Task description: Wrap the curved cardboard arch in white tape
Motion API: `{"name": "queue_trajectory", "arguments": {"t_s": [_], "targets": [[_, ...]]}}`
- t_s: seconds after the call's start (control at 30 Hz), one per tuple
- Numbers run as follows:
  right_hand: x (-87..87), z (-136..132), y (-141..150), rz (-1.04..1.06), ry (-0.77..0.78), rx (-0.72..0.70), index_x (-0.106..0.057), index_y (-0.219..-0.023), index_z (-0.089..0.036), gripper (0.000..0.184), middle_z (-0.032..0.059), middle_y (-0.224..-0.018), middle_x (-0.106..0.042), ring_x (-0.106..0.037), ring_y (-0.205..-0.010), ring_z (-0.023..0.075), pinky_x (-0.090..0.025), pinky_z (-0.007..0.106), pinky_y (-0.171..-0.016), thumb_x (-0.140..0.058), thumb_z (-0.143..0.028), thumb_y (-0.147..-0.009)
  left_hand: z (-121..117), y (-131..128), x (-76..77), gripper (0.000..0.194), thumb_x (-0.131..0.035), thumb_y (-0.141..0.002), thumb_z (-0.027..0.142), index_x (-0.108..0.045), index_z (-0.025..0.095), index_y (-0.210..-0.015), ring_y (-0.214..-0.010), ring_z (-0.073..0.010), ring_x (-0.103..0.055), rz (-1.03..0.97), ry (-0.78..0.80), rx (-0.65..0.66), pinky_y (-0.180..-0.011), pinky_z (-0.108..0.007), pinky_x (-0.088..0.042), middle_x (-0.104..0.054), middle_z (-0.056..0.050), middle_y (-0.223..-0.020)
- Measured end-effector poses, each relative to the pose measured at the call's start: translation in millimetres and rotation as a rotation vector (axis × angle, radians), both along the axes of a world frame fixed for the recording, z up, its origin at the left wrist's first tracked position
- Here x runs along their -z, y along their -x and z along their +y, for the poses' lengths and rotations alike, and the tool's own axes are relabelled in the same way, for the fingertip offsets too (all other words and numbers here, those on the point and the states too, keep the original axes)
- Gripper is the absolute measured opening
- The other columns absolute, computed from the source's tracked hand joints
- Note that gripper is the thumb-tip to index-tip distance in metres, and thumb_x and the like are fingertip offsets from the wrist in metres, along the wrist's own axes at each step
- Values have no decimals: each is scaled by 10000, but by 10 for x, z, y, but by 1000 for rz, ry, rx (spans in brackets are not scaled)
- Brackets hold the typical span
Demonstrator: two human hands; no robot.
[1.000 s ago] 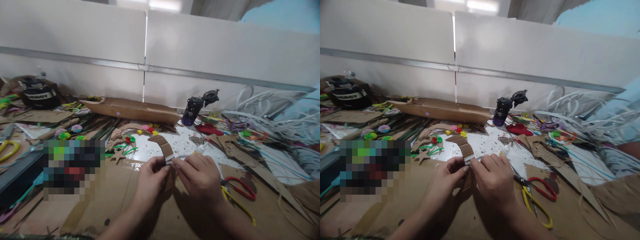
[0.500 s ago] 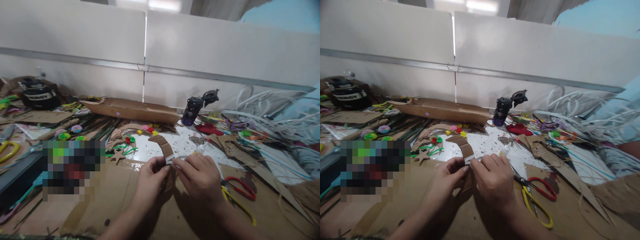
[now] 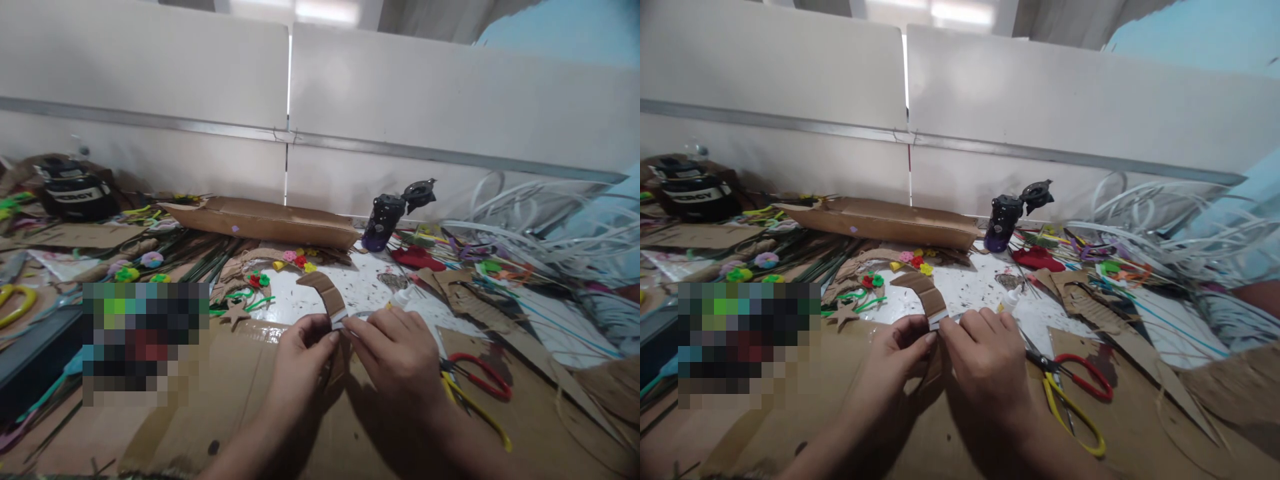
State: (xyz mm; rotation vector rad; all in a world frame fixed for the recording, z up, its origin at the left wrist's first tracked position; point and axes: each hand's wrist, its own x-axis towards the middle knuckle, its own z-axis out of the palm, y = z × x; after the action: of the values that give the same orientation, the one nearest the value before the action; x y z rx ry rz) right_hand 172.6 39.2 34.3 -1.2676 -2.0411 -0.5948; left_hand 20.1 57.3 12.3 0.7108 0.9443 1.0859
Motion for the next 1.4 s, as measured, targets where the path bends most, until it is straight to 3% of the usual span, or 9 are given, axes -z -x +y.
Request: {"name": "queue_trajectory", "arguments": {"t_s": [0.5, 1.03, 1.4], "targets": [[-21, -19, 30, 4, 22, 19, -763, -841, -196, 384, 42, -660, -572, -453, -678, 235, -263, 383, -658, -461, -233, -1076, 2, -12, -21, 275, -874, -683, 283, -699, 186, -872, -633, -143, -586, -11, 23, 5, -599, -255, -456, -679, -31, -788], [-28, -49, 31, -15, 87, 36, -737, -839, -192, 226, 52, -703, -602, -480, -694, 236, -265, 385, -661, -546, -183, -961, 88, 13, 13, 276, -889, -639, 258, -700, 169, -819, -699, -158, -597, 88, -62, 16, -636, -265, -479, -678, -37, -798], [-23, -79, 45, -5, 115, 41, -762, -918, -182, 267, 52, -736, -631, -506, -706, 230, -285, 383, -668, -510, -194, -1008, 44, 2, -58, 266, -875, -665, 306, -695, 174, -809, -646, -139, -574, 57, -16, 13, -609, -254, -466, -661, -18, -753]]}}
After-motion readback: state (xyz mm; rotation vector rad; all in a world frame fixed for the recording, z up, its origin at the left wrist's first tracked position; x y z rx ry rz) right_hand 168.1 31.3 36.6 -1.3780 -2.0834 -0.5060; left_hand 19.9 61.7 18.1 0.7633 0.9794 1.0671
